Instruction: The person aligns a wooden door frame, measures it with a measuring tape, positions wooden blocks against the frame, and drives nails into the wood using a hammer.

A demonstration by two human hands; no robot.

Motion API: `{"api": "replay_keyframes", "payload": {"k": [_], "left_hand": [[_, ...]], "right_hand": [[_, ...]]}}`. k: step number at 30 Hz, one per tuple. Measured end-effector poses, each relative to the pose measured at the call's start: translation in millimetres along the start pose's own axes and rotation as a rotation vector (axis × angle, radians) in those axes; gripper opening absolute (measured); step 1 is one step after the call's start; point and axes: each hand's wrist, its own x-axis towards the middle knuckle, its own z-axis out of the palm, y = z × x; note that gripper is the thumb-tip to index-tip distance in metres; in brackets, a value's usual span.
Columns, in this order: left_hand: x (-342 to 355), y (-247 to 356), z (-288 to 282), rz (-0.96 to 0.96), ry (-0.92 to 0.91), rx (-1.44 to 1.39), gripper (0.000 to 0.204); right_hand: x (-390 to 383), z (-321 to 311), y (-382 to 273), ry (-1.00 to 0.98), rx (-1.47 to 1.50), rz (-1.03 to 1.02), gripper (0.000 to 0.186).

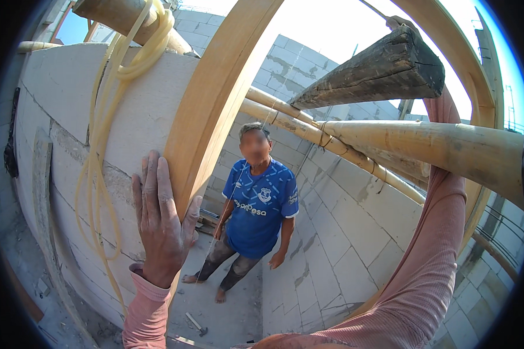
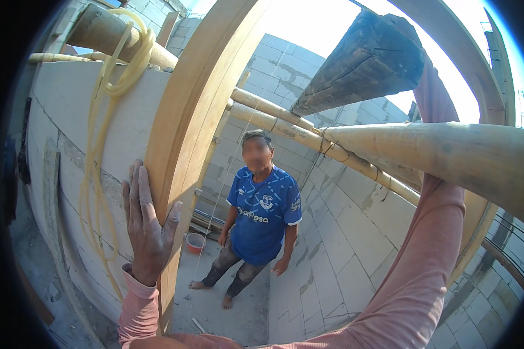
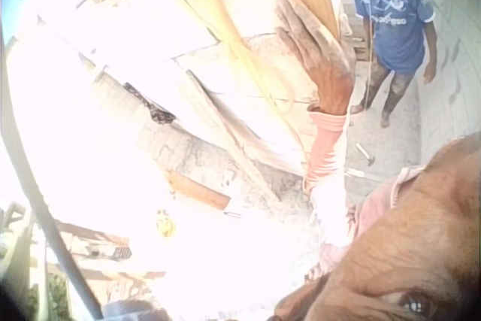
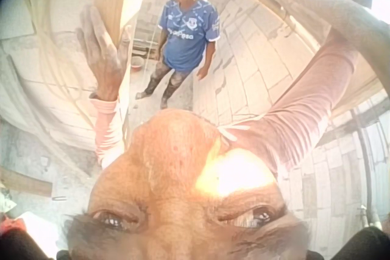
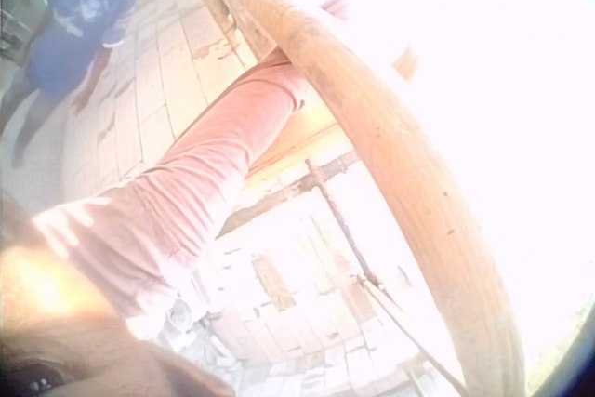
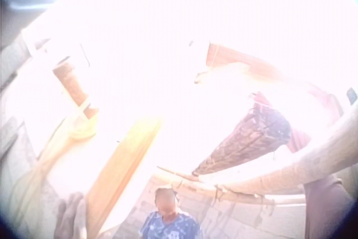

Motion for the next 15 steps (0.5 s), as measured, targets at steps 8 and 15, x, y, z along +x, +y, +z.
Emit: {"api": "replay_keyframes", "payload": {"k": [8, 15], "left_hand": [[0.6, 2.3, 6.9, 0.003, 0.000, -0.028, 0.078], [-0.2, -3.8, 11.1, -0.035, 0.031, -0.023, 0.079]], "right_hand": [[-59.4, 12.9, -1.2, -0.015, -0.021, 0.067, 0.052], [-197.3, 13.4, -41.4, -0.089, -0.052, 0.203, 0.054]]}}
